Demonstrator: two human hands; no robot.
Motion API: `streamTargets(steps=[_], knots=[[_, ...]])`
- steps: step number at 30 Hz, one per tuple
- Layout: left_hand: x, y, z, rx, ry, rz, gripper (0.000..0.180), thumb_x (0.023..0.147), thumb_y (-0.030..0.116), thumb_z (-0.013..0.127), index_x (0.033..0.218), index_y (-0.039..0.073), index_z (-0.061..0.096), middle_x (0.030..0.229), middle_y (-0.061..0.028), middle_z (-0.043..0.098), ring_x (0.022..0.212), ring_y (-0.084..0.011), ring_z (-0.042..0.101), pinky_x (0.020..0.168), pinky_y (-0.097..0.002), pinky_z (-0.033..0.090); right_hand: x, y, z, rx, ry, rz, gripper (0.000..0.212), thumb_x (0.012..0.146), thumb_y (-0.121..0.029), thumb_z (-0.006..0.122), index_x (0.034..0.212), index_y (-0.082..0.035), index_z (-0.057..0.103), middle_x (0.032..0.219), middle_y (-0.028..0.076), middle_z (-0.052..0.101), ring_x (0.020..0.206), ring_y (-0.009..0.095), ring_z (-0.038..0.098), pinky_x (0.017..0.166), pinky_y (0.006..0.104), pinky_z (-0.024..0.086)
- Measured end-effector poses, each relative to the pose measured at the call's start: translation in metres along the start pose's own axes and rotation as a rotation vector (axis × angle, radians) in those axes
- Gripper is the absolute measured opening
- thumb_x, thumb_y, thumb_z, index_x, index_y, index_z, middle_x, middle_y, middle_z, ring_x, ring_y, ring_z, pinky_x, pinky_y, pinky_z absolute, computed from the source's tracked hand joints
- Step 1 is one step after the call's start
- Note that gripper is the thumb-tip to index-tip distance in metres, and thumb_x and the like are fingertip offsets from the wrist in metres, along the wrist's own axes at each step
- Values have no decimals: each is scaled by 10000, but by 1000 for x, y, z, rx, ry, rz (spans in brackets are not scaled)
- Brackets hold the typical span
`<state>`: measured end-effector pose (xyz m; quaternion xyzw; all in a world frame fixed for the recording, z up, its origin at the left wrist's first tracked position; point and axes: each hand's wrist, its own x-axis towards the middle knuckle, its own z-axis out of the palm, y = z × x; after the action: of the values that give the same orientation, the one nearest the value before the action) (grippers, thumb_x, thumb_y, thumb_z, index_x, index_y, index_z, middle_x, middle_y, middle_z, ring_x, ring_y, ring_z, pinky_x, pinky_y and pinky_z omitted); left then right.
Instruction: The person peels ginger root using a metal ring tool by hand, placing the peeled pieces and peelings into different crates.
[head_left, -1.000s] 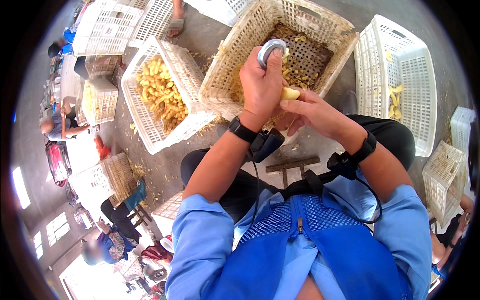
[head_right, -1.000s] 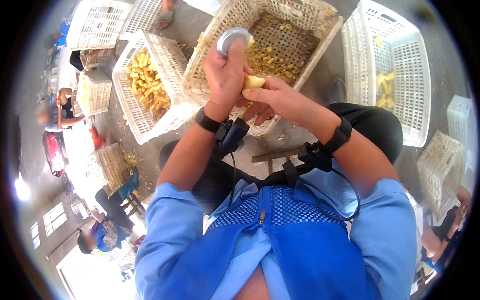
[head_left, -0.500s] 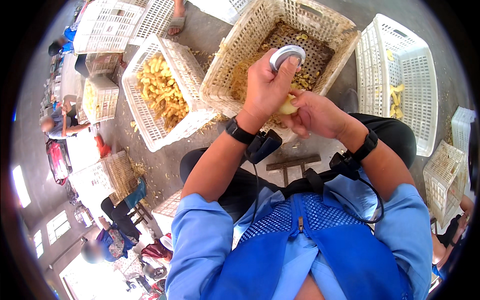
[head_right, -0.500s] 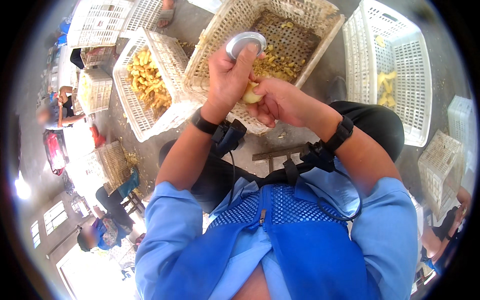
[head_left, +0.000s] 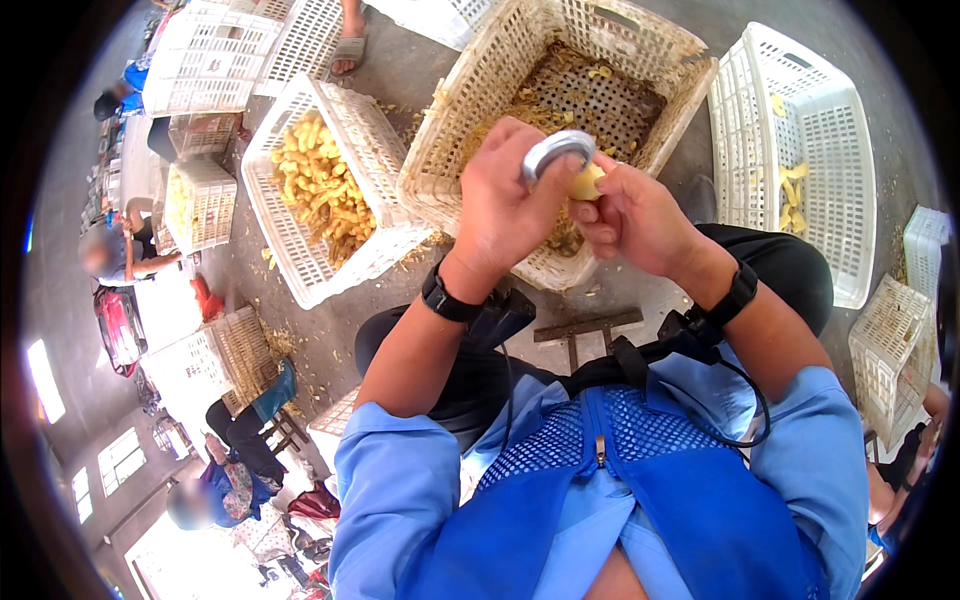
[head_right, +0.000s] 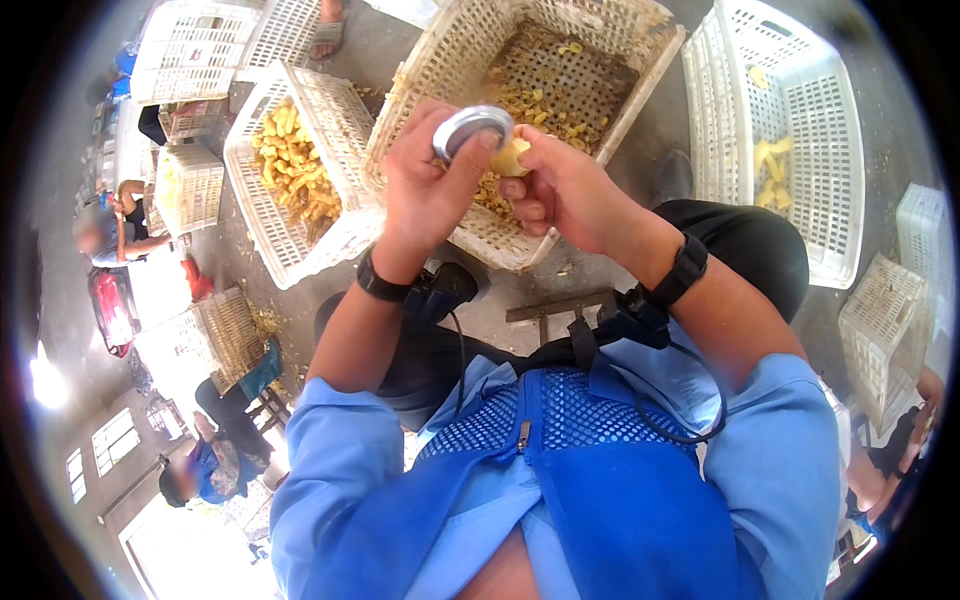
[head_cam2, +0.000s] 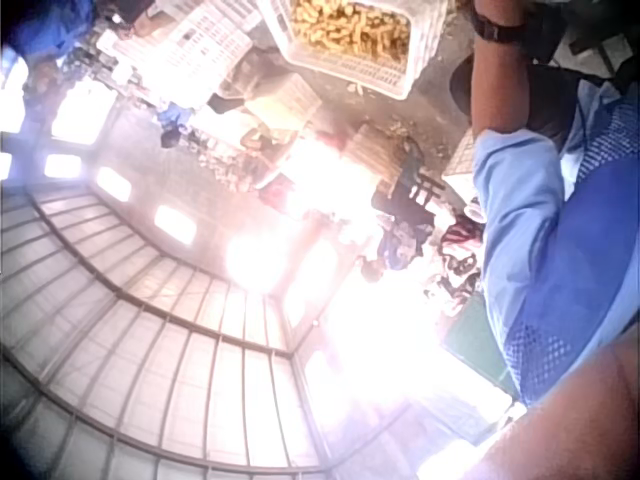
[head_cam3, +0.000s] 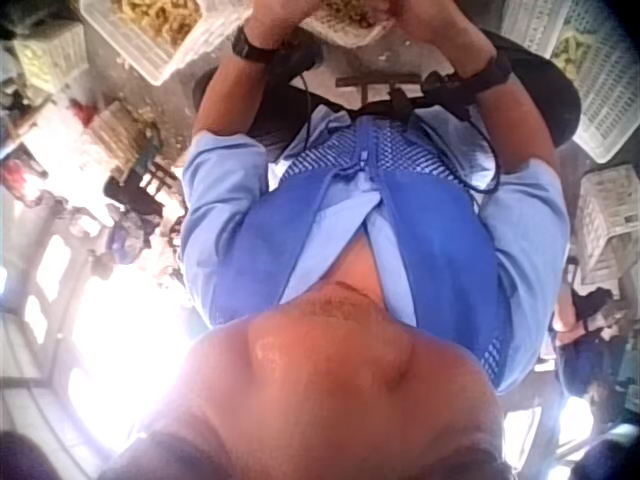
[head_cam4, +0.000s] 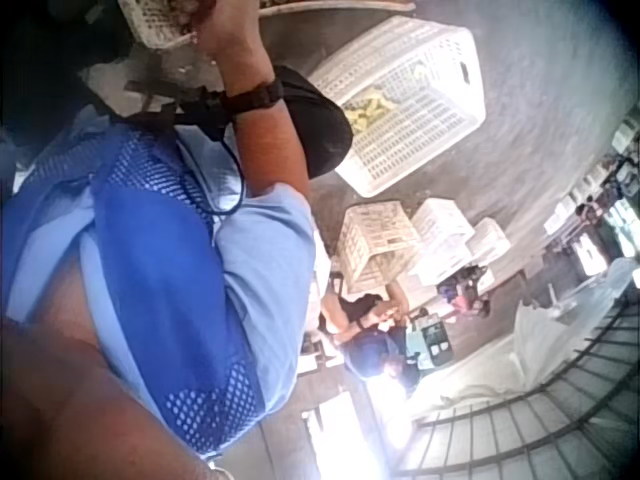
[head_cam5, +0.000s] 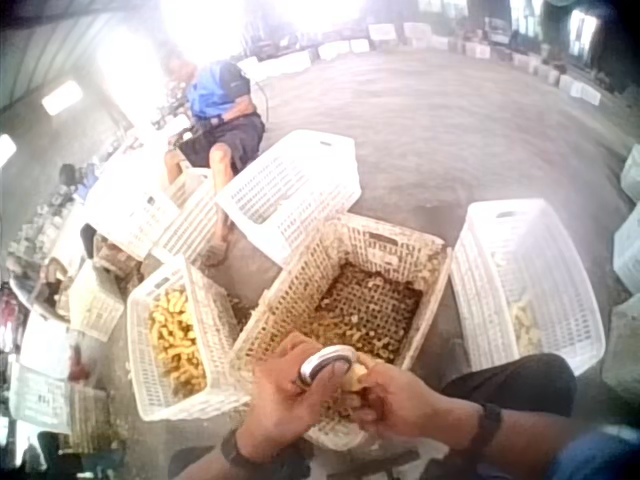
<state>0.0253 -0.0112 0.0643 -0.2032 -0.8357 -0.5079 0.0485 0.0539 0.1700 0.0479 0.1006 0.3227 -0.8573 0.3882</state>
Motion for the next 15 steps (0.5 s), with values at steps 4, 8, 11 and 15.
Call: streamTargets(steps=[4, 8, 11, 15], knots=[[-2, -3, 1, 12, -110, -150, 175, 903, 152, 707, 1008, 13, 721, 793, -44, 673, 708, -105, 600, 642, -265, 485, 2, 4, -4, -101, 76, 33, 243, 923, -294, 438, 1119, -151, 458, 756, -24, 437, 543, 77, 347, 482, 251, 308], [6, -21, 4, 19, -80, -230, 180, 897, 173, 693, 989, 23, 732, 768, -57, 698, 681, -119, 617, 622, -285, 497, 12, 4, -13, -171, 158, 43, 222, 904, -300, 433, 1051, -146, 493, 714, -34, 430, 507, 62, 323, 453, 239, 279], [5, -51, 8, 60, 72, -250, 174, 876, 216, 705, 920, 53, 744, 714, -102, 678, 601, -199, 630, 581, -331, 501, 15, 1, -12, -173, 185, 73, 223, 901, -309, 430, 1019, -143, 520, 703, -43, 430, 497, 54, 315, 448, 232, 272], [13, -67, -17, -17, 143, -301, 181, 895, 210, 692, 956, 51, 752, 696, -60, 682, 586, -118, 597, 563, -300, 488, 8, -4, -7, -178, 224, 95, 249, 950, -330, 435, 1120, -180, 538, 702, -69, 389, 504, 39, 274, 447, 221, 216]])
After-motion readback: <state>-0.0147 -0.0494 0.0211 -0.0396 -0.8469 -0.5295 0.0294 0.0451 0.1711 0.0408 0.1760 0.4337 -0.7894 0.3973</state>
